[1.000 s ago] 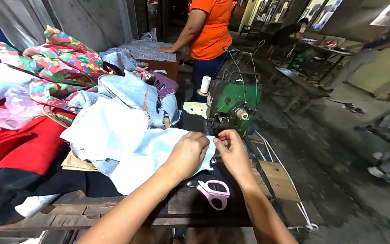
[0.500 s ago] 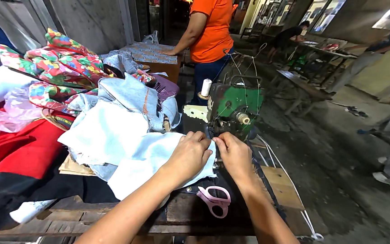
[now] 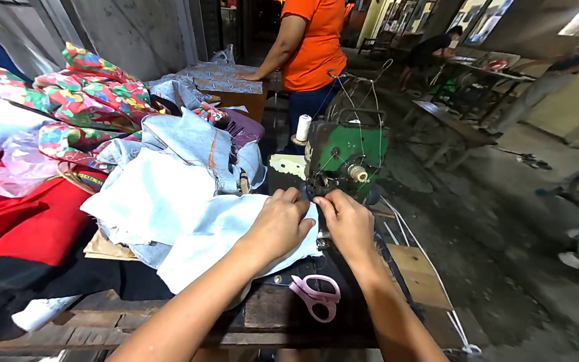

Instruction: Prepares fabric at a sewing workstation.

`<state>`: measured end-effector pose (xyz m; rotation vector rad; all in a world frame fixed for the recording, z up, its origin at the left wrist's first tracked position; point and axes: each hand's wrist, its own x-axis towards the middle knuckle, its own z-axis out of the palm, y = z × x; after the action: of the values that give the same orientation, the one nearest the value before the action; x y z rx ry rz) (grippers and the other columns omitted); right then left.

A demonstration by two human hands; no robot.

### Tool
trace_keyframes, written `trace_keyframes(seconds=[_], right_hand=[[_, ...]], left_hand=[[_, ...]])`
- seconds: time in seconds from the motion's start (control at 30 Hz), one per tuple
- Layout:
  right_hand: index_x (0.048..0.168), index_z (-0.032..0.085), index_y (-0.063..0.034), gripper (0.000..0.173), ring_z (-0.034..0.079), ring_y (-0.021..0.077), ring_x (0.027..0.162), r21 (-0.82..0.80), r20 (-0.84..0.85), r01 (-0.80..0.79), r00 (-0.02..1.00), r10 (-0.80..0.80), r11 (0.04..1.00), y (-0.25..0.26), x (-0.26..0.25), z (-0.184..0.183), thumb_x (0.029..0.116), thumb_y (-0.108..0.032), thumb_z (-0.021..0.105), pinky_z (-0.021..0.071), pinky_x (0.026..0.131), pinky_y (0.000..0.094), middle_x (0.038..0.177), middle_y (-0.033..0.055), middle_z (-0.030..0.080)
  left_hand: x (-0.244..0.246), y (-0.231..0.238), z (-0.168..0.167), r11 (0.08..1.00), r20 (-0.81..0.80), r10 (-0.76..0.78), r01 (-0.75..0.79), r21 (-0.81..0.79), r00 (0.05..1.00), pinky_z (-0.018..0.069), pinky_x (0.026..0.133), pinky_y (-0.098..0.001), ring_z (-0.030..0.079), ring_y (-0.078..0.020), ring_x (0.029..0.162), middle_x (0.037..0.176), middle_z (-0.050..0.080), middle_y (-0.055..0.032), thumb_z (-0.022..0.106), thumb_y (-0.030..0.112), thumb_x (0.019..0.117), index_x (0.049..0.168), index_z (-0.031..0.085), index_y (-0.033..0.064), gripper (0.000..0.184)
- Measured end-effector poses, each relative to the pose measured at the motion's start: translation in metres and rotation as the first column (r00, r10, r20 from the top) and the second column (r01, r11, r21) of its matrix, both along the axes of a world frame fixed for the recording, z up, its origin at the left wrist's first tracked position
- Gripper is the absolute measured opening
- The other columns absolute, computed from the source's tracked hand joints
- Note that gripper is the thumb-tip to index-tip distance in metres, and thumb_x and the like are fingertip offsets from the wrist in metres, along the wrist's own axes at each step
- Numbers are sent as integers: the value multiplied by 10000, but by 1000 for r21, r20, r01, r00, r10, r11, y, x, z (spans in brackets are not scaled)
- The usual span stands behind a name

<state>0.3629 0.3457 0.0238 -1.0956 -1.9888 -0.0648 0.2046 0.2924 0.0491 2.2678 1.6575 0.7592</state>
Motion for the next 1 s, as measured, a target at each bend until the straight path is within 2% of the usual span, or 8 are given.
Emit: trace_keyframes(seconds=[0.23,0.43,0.57,0.8,0.87,0.9,0.93,1.0], right_hand=[[855,686,37,259,675,335,650,5,-4,0,1000,0,1000,1,0,-1,968,-196,676,517,581,510,741,171,673],[849,679,41,256,672,336,645,13,-3,2,1000,-2,1000,2,0,-2,963,-188,680,514,573,507,740,172,668],[856,684,42,255,686,340,668,14,-10,13,1000,-12,1000,1,-2,-2,969,-187,673,528,591,510,757,179,679],[852,683,47,230,690,351,670,22,-18,19,1000,-19,1000,-3,-2,-11,956,-158,685,534,598,525,763,186,681],[882,689,50,216,687,338,678,-49,-72,3,997,-6,999,-12,3,-11,973,-144,657,539,614,518,772,183,679],[938,697,50,214,685,309,705,-139,-110,-36,994,21,990,-22,8,-9,993,-145,629,549,652,496,800,174,684],[1004,703,41,224,674,245,717,-237,-150,-103,986,68,966,-35,16,-7,1011,-156,596,554,678,436,816,146,687],[1103,672,28,264,613,84,697,-397,-241,-334,937,254,855,-69,44,-10,1028,-174,519,527,674,270,807,59,657]], left_hand=[[8,-1,9,995,-105,56,-65,-80,993,417,1038,-524,545,-366,1248,1334,608,-187,555,327,1066,1323,668,-4,434],[7,5,10,994,-27,66,-68,-82,997,418,1010,-538,547,-375,1211,1297,612,-197,615,321,1039,1264,691,-23,419],[6,7,3,995,54,87,-84,-56,995,406,1023,-555,549,-378,1218,1295,623,-205,643,307,1021,1274,691,-29,423],[8,9,3,994,26,102,-101,-50,994,415,1006,-559,550,-378,1203,1280,620,-200,648,318,1022,1271,698,-19,422],[9,9,4,994,8,103,-102,-44,995,420,1007,-566,548,-390,1209,1285,617,-207,651,317,1022,1280,691,-22,428],[8,9,4,995,6,99,-99,-31,995,424,1002,-575,551,-400,1204,1281,618,-215,657,311,1019,1281,691,-23,426],[8,9,4,996,6,91,-91,-19,996,423,1004,-588,550,-413,1209,1285,618,-226,665,304,1013,1285,688,-26,428],[4,8,3,998,-5,68,-68,7,998,425,1005,-612,552,-433,1214,1294,616,-242,686,310,1000,1294,682,-28,449]])
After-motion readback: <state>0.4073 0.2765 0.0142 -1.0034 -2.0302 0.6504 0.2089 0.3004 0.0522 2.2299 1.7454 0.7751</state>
